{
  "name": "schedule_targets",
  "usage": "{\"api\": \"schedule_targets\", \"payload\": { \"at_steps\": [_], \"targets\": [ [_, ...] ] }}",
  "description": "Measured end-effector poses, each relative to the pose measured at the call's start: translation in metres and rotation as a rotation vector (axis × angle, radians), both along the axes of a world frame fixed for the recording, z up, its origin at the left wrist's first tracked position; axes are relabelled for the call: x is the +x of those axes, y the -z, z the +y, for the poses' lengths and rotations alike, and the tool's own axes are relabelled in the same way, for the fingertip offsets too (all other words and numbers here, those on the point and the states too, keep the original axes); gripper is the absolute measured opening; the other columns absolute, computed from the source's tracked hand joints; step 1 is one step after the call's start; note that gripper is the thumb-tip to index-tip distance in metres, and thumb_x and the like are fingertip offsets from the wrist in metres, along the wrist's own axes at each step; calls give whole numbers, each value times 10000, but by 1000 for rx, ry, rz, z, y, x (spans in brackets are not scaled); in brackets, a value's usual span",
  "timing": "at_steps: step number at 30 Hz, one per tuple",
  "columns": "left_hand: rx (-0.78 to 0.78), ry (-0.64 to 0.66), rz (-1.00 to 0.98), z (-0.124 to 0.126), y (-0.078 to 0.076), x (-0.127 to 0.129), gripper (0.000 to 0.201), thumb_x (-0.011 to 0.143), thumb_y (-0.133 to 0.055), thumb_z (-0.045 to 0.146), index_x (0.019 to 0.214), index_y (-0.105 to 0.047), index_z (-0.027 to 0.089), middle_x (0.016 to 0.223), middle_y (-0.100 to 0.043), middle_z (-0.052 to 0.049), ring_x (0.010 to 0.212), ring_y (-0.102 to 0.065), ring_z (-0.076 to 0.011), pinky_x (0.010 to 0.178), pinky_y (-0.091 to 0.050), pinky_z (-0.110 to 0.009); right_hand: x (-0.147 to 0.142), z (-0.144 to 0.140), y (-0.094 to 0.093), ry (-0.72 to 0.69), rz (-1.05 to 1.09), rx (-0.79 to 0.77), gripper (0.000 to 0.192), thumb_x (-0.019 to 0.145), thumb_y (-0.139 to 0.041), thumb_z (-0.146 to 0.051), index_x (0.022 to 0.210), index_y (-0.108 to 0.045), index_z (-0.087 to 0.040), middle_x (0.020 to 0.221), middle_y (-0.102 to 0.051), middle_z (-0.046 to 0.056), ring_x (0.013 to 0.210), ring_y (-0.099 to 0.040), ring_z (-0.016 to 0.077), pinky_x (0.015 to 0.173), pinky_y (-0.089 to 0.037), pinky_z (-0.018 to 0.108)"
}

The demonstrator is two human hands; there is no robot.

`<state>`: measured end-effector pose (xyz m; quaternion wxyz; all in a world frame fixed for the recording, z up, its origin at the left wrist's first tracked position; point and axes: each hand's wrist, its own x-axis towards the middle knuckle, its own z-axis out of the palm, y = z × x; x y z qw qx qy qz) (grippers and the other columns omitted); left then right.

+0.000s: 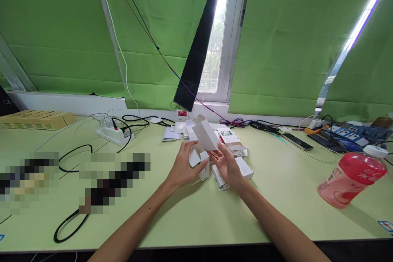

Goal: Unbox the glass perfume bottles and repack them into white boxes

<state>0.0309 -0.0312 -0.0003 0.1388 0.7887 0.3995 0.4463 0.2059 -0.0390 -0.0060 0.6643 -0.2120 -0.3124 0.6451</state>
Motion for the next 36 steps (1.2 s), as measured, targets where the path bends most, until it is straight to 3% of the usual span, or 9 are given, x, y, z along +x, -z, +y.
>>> {"api": "schedule_targets", "payload": {
  "at_steps": [10,15,18,27,36],
  "targets": [
    [-78,14,-59,1,2,-1,730,836,-700,460,1452,-353,279,1442,-463,-130,1283,-535,-322,1034,-489,-494,0,-6,-1,111,-241,146,241,719,-873,-373,862,-747,-225,961,-742,26,926,-692,179,880,-553,312],
    [-134,5,-122,1,2,-1,1040,797,-744,450,1569,-58,329,1433,-460,-143,1240,-555,-316,991,-506,-502,0,-6,0,187,-351,197,249,714,-876,-314,905,-743,-226,984,-758,28,926,-700,185,850,-551,296],
    [-138,55,-170,0,0,0,1101,794,-752,417,1570,26,352,1474,-432,-134,1264,-540,-303,1026,-488,-503,0,-8,-1,204,-415,255,263,733,-856,-287,958,-731,-231,1003,-759,29,930,-703,188,847,-556,295],
    [-119,158,-255,-1,-6,1,1004,797,-752,401,1534,-71,362,1490,-420,-131,1274,-542,-280,1027,-503,-471,-1,-13,-1,257,-460,286,550,603,-914,-175,1108,-709,-250,1125,-711,38,991,-670,204,908,-553,308],
    [-131,154,-249,-2,-7,0,990,788,-769,386,1520,-104,354,1463,-441,-122,1249,-553,-272,1020,-506,-464,0,-6,5,307,-573,358,604,688,-877,-303,1239,-643,-219,1205,-684,82,1060,-668,235,928,-577,357]
  ]
}}
